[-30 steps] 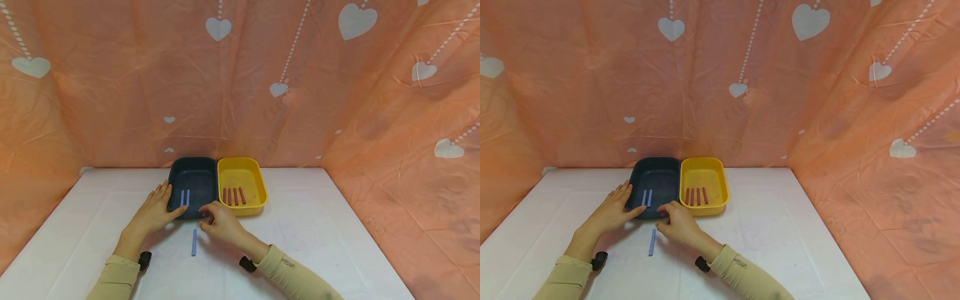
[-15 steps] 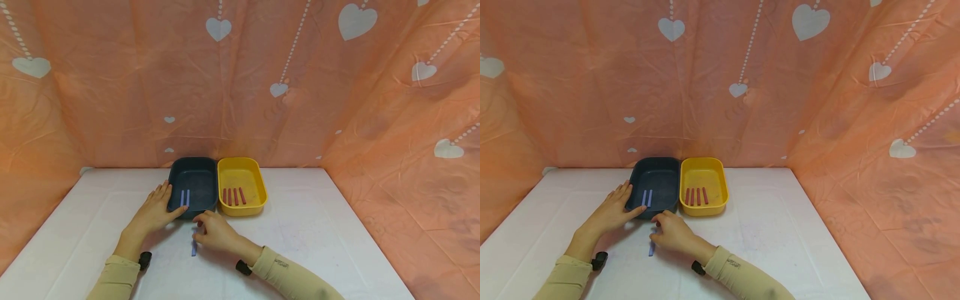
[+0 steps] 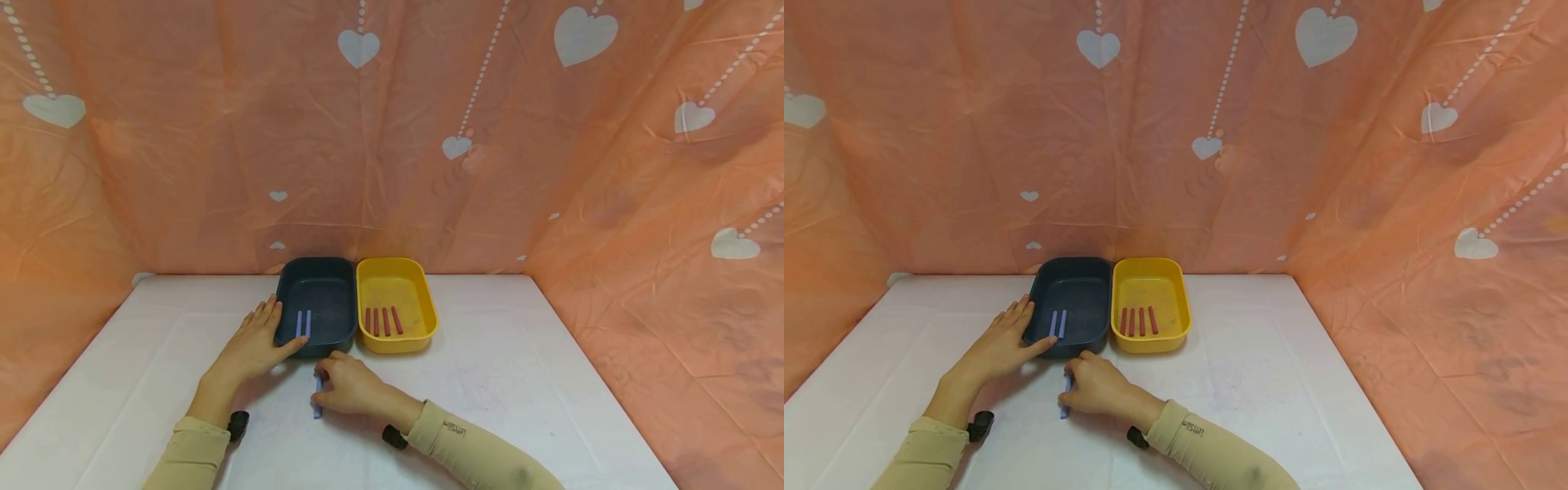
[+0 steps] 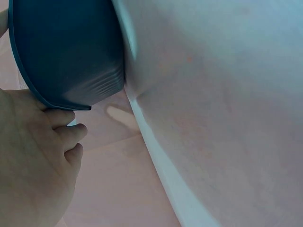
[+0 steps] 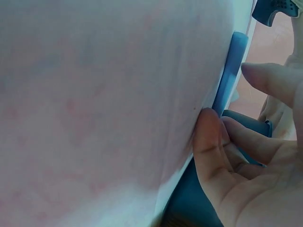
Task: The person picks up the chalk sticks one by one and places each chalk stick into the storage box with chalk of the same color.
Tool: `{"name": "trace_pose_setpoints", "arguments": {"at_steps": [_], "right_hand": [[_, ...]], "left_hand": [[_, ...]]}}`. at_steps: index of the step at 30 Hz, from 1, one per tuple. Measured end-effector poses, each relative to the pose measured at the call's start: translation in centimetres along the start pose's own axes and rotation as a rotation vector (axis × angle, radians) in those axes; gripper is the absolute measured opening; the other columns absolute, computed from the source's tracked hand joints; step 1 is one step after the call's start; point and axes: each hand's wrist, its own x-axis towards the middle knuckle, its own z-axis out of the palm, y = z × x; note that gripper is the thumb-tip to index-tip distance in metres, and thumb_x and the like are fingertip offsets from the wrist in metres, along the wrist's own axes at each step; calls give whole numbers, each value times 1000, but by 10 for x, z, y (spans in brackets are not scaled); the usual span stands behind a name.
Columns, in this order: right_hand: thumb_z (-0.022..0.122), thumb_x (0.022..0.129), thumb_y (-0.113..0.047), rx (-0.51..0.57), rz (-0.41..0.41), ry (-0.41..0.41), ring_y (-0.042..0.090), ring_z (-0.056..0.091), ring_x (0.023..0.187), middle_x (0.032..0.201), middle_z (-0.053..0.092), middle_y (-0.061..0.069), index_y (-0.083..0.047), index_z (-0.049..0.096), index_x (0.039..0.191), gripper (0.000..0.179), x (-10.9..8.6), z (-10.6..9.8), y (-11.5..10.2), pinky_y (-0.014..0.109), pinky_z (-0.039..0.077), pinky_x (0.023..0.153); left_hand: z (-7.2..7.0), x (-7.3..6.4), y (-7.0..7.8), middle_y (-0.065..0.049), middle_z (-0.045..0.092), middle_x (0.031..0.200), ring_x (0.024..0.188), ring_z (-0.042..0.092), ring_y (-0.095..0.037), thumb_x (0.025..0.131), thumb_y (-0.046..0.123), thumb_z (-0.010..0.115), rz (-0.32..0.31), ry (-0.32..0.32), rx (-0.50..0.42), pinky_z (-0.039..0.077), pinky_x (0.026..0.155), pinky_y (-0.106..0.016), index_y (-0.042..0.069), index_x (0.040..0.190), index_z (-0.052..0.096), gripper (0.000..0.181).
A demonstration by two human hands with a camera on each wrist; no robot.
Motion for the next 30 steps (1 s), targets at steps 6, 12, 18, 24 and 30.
{"name": "trace_pose_setpoints", "arguments": {"at_steps": [6,12,18,24,30], "right_hand": [[85,85,-35,-14,3,-8,4,53,83,98,60,-5,-10,76,115,39,0,0,0,19,49,76],[86,84,-35,9,8,-8,3,52,83,96,59,-6,-11,76,112,39,1,1,1,18,48,76],[89,81,-32,91,9,-6,0,50,81,92,57,-8,-10,74,109,39,0,1,3,15,46,76],[91,80,-24,215,17,-2,-3,53,80,94,57,-7,-10,71,111,40,0,0,3,13,47,77],[90,81,-15,323,18,22,-5,55,77,93,57,-8,-10,70,109,34,1,1,3,11,49,73]], "left_hand": [[0,1,1,-37,18,165,151,18,-57,97,61,61,6,11,8,16,123,-66,-19,154,28,103],[1,1,0,-37,18,165,151,19,-57,97,61,61,2,6,9,16,123,-67,-19,154,27,104],[1,0,2,-38,20,164,151,21,-57,97,61,62,3,16,16,18,122,-67,-19,153,29,103],[0,-1,3,-37,21,164,151,21,-57,97,60,62,-1,15,24,19,122,-67,-19,153,30,102],[0,-1,4,-37,20,164,151,21,-57,98,59,62,-2,8,17,18,122,-67,-19,154,29,102]]}}
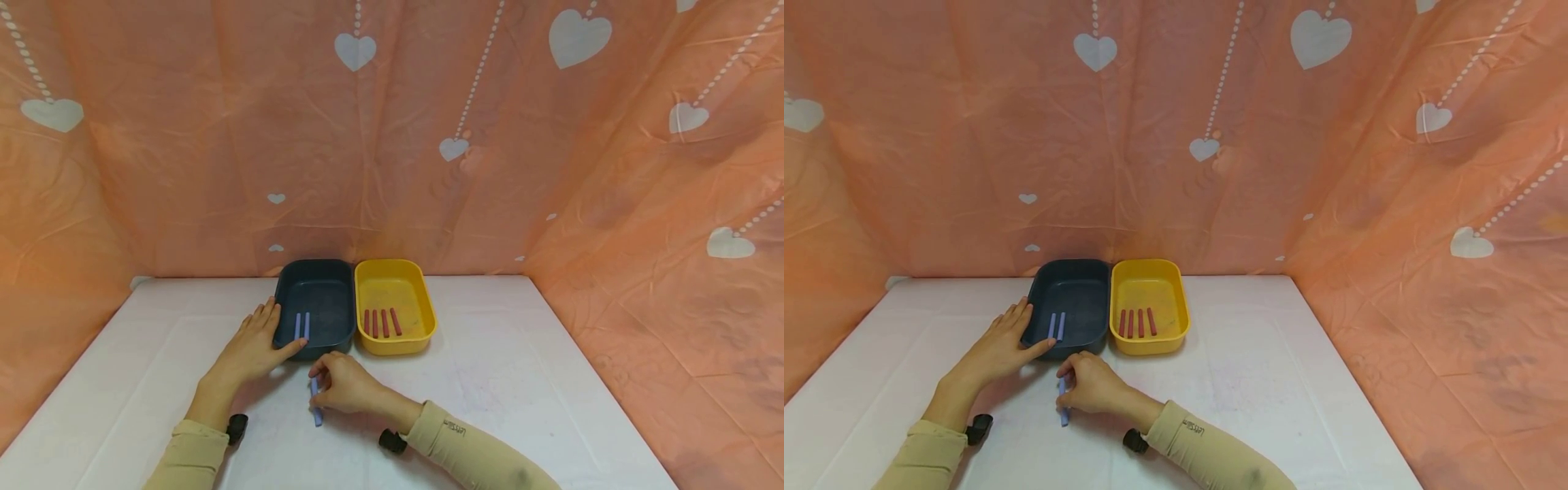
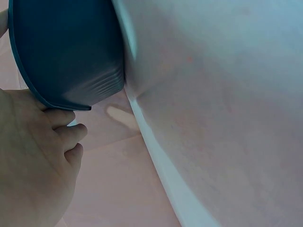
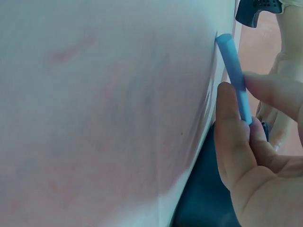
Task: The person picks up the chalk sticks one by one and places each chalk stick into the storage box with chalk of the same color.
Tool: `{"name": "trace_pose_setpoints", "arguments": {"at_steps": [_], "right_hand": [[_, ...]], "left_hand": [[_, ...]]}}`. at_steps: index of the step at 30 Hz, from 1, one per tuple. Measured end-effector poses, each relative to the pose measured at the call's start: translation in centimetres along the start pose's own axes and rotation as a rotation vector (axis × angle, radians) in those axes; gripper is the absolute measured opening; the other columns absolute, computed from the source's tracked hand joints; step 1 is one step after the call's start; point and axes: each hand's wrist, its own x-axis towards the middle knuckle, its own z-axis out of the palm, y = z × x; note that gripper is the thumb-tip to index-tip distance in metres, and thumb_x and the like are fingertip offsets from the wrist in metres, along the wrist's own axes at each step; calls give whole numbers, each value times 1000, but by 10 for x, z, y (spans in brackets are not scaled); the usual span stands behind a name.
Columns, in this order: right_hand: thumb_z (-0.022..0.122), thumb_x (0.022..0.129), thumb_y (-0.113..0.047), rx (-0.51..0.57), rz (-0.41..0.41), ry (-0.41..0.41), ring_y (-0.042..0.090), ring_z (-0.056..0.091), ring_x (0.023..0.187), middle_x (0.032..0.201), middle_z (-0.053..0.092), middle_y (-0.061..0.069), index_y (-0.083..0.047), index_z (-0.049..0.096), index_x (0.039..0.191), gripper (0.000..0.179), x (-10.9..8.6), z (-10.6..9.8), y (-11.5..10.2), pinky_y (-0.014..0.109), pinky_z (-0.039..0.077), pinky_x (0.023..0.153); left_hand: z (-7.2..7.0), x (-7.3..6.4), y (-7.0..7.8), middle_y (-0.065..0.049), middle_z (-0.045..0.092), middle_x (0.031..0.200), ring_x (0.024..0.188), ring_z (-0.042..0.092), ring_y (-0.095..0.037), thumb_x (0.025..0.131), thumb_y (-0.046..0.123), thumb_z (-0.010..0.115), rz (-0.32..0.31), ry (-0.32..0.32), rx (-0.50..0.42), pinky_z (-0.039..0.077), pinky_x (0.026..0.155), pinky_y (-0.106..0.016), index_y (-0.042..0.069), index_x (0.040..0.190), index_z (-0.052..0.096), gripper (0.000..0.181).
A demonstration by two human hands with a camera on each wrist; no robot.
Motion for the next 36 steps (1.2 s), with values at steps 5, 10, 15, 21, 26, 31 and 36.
{"name": "trace_pose_setpoints", "arguments": {"at_steps": [5,10,15,21,26,31,36], "right_hand": [[85,84,-7,113,10,24,-5,56,75,92,58,-8,-8,70,104,25,0,2,-1,11,50,70],[82,87,-6,151,6,43,-6,56,73,91,59,-8,-7,71,103,19,0,2,-2,12,50,70],[82,87,-5,164,-7,51,-6,56,72,91,59,-8,-7,71,102,19,0,4,-1,12,50,69],[82,87,-4,202,-5,61,-5,57,70,92,59,-7,-7,70,102,19,-4,1,-3,13,51,66],[80,87,2,334,8,67,-2,62,64,92,59,-2,-2,69,102,19,-8,-3,-7,16,56,60],[77,87,5,382,9,82,0,65,64,94,59,-1,-2,69,102,18,-10,-6,-7,18,57,59],[78,87,3,376,-12,112,0,66,67,94,59,-2,-3,69,103,19,-11,-9,-6,18,58,61]], "left_hand": [[-1,0,1,-37,19,165,151,20,-56,98,60,61,-2,-2,-6,17,123,-67,-18,154,28,102],[-1,0,0,-37,19,165,151,20,-56,98,60,62,-2,0,-7,17,123,-66,-18,154,28,102],[-1,0,0,-37,19,165,151,19,-56,98,60,62,-5,-4,-12,17,123,-66,-18,154,28,103],[-1,0,0,-37,18,165,151,19,-56,97,60,62,-3,-1,-16,17,123,-67,-18,155,28,103],[-2,0,0,-37,19,165,151,19,-57,97,59,63,-1,0,-13,17,122,-67,-18,154,28,102],[-2,0,1,-37,19,165,151,19,-56,98,59,62,-1,-3,-12,17,123,-66,-18,154,28,102],[-2,0,1,-37,18,165,151,19,-57,98,60,62,0,-4,-16,17,122,-67,-19,154,27,103]]}}
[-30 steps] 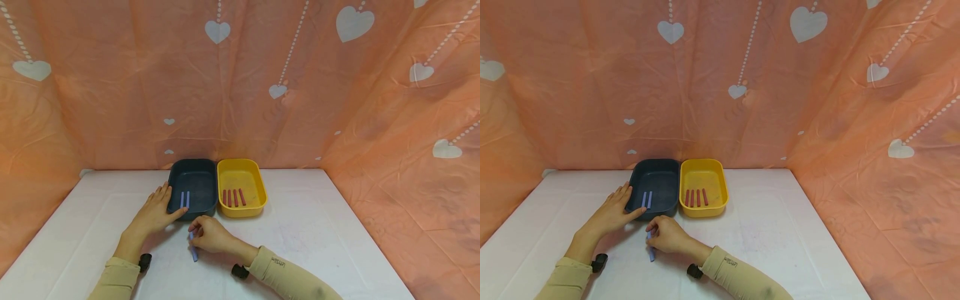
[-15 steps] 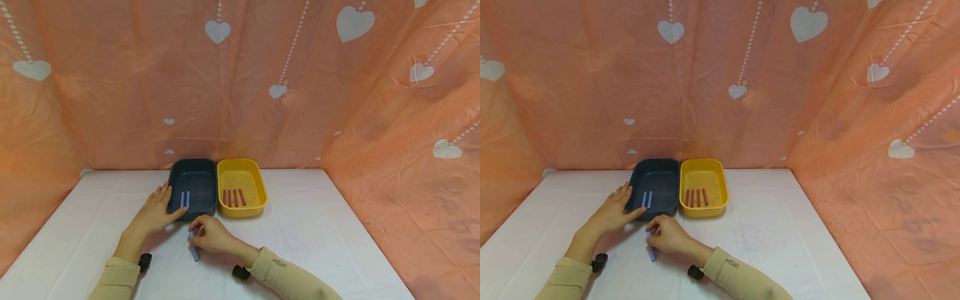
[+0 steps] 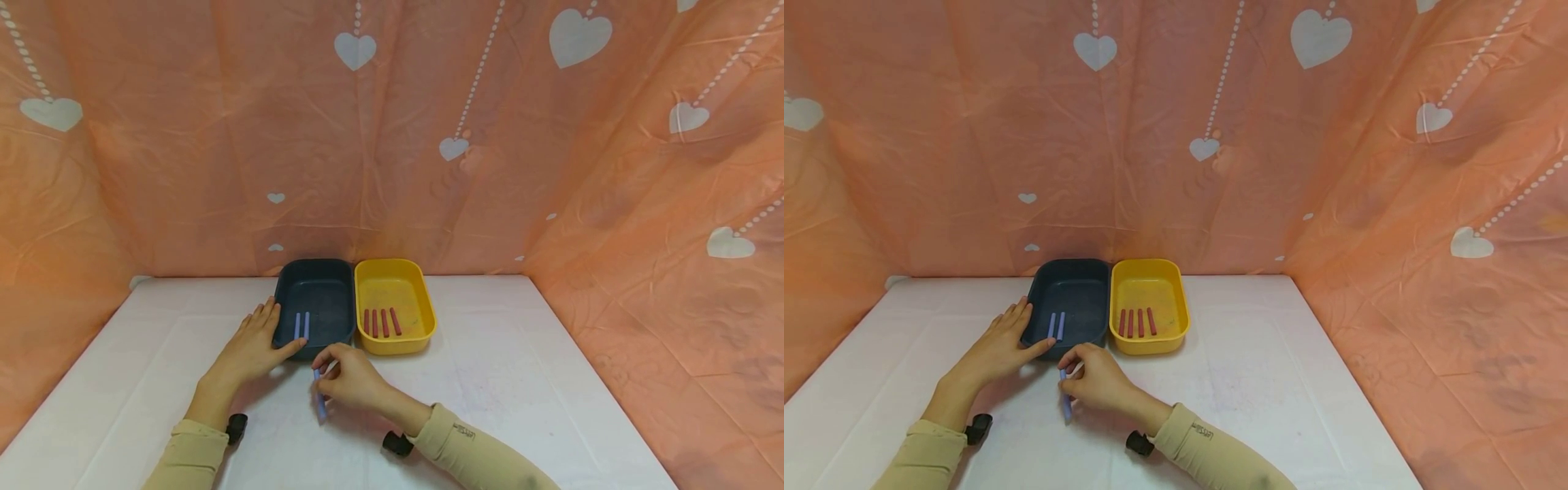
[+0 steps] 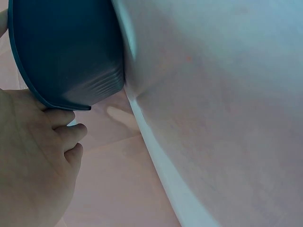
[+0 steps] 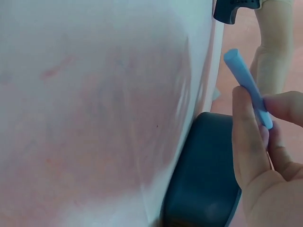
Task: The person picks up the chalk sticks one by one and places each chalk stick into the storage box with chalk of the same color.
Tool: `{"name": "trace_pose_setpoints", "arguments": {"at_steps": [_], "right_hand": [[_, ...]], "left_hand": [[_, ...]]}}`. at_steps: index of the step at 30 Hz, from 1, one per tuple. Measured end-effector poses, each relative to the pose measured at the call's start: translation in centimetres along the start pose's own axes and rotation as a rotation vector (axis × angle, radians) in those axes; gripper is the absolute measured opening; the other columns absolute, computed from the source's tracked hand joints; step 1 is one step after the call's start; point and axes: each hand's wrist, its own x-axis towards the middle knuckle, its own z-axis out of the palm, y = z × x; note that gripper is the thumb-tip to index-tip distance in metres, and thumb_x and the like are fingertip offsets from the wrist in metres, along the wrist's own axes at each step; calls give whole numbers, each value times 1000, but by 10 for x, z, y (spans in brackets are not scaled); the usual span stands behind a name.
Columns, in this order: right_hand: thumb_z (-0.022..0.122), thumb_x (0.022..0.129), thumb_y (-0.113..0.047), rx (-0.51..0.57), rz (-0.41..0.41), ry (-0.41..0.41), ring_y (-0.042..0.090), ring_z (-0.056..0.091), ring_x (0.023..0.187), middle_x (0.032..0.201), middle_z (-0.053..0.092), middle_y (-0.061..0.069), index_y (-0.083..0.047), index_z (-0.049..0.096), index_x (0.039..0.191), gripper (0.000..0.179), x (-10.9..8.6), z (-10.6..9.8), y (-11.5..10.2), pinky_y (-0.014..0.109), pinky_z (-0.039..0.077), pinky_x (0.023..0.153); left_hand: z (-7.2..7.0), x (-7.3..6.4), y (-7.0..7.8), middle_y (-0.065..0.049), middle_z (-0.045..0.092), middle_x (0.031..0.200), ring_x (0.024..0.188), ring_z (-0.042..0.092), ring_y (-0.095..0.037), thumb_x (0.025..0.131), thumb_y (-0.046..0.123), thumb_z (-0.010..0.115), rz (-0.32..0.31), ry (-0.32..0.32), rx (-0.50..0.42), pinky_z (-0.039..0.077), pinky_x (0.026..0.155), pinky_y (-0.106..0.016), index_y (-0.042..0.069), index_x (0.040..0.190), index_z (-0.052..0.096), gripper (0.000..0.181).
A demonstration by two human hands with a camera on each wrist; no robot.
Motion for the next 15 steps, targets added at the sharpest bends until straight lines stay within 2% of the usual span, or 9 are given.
{"name": "trace_pose_setpoints", "arguments": {"at_steps": [3,10,15], "right_hand": [[79,87,1,-21,-14,24,-1,65,68,93,59,-4,-6,70,102,19,0,-1,0,17,57,63],[80,86,0,-23,-64,97,-2,62,72,96,61,-2,-4,70,103,20,2,-4,0,16,56,67],[79,85,2,28,-90,149,2,65,75,100,62,4,-3,69,102,20,6,-9,-2,18,58,68]], "left_hand": [[0,0,-1,-37,17,165,151,18,-57,98,61,61,-1,-4,-3,16,123,-67,-19,155,26,103],[0,1,-2,-37,16,165,152,17,-57,98,61,61,-7,-11,-1,15,123,-67,-19,155,25,105],[-1,1,-2,-37,16,165,152,17,-57,98,62,60,-10,-16,6,15,122,-67,-19,155,25,105]]}}
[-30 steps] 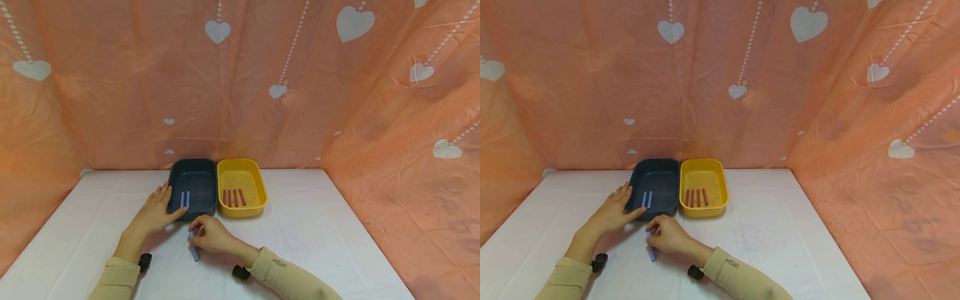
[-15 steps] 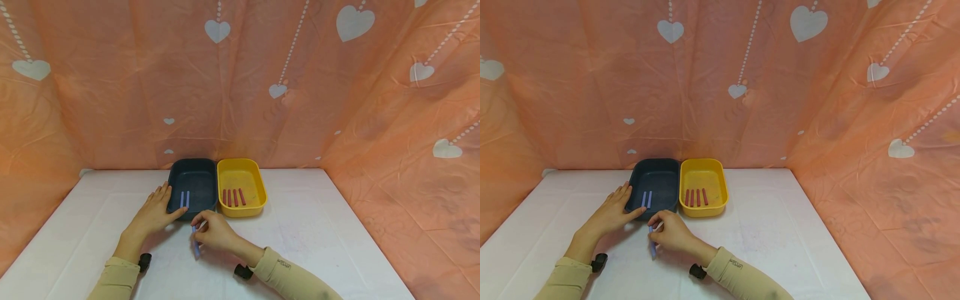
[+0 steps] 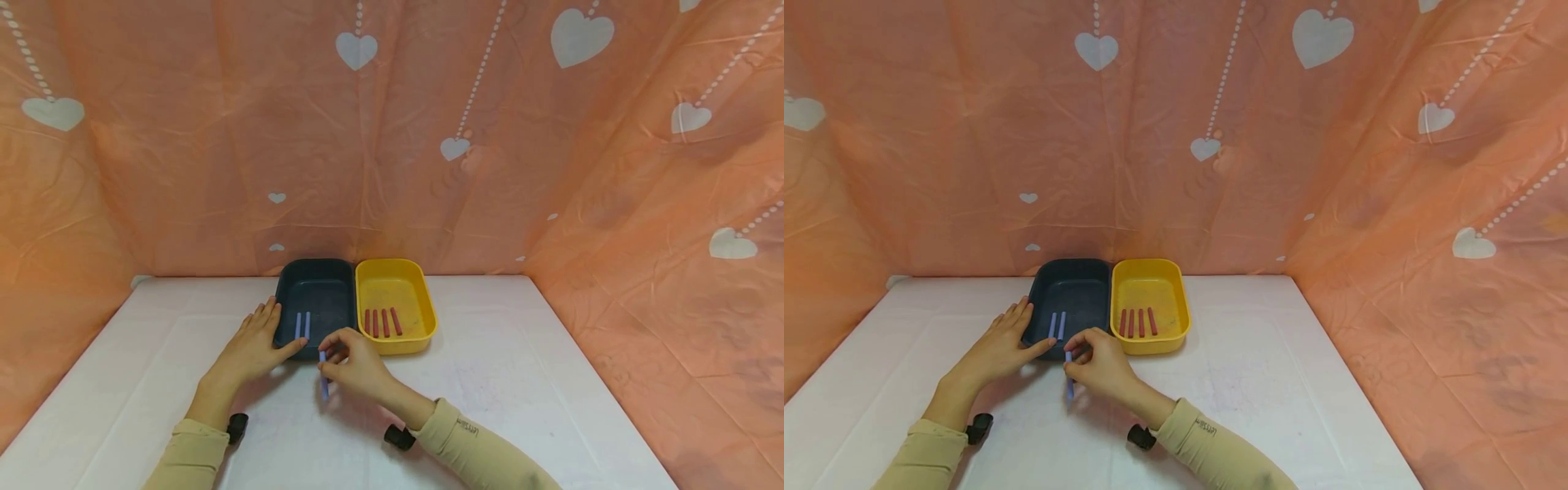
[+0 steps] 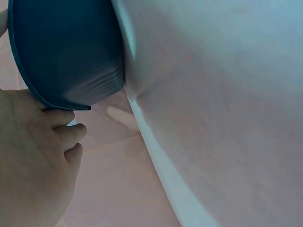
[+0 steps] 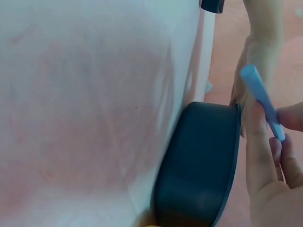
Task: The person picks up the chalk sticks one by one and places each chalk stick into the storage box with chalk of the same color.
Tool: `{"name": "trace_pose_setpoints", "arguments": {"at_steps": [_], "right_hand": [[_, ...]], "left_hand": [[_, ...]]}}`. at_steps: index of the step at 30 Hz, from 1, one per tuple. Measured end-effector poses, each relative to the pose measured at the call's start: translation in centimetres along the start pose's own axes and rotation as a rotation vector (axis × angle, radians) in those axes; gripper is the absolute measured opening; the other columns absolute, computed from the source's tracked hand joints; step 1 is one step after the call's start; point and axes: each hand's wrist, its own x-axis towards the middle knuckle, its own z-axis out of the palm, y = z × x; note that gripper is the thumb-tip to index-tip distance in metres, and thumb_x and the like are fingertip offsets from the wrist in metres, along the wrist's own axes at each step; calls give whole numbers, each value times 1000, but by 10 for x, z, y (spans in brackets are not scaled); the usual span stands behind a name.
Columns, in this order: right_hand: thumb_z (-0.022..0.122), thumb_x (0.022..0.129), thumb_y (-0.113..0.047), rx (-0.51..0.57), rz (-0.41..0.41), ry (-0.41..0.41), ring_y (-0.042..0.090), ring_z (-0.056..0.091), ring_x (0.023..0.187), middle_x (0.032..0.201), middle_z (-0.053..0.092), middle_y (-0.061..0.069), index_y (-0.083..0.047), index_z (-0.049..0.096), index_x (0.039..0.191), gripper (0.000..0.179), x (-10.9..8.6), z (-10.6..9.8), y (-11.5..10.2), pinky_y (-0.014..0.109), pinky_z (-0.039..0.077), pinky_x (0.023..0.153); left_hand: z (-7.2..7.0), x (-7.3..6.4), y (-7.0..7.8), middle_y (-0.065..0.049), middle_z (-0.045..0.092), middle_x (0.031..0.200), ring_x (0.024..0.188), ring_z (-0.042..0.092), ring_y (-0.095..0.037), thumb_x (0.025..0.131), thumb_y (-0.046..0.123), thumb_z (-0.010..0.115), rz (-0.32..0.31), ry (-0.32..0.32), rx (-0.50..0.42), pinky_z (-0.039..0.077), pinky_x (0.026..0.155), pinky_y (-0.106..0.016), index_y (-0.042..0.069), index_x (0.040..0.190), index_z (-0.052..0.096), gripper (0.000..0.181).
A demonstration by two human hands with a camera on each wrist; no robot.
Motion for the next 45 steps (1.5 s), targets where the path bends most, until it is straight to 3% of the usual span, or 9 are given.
{"name": "trace_pose_setpoints", "arguments": {"at_steps": [8,15,20,32,45], "right_hand": [[78,87,3,-4,-73,58,16,72,78,105,63,18,2,68,105,20,11,-4,-1,18,58,70],[78,87,2,-21,-113,118,18,72,78,104,66,18,1,69,106,21,23,-8,-2,19,59,70],[75,89,3,1,-134,118,21,73,81,107,64,20,2,70,110,22,33,-10,0,21,60,67],[72,94,1,-61,-123,50,24,74,90,115,63,18,1,73,120,26,65,-15,3,21,61,70],[72,98,-7,-181,1,-132,15,77,82,115,73,15,0,74,117,20,103,-24,13,20,59,70]], "left_hand": [[1,-1,-1,-37,15,166,152,17,-56,98,63,60,-2,-3,-12,15,122,-67,-19,154,25,105],[1,0,-1,-37,15,166,152,17,-56,98,62,60,-2,-1,-6,15,122,-67,-20,154,25,105],[1,0,-2,-36,15,166,152,17,-56,98,64,59,-6,-7,-6,14,123,-67,-19,155,25,106],[-1,0,0,-37,16,166,152,18,-56,98,62,59,3,0,-5,16,122,-67,-19,155,25,105],[0,0,-2,-35,14,167,152,17,-56,99,63,58,2,-14,-25,14,123,-66,-17,156,23,105]]}}
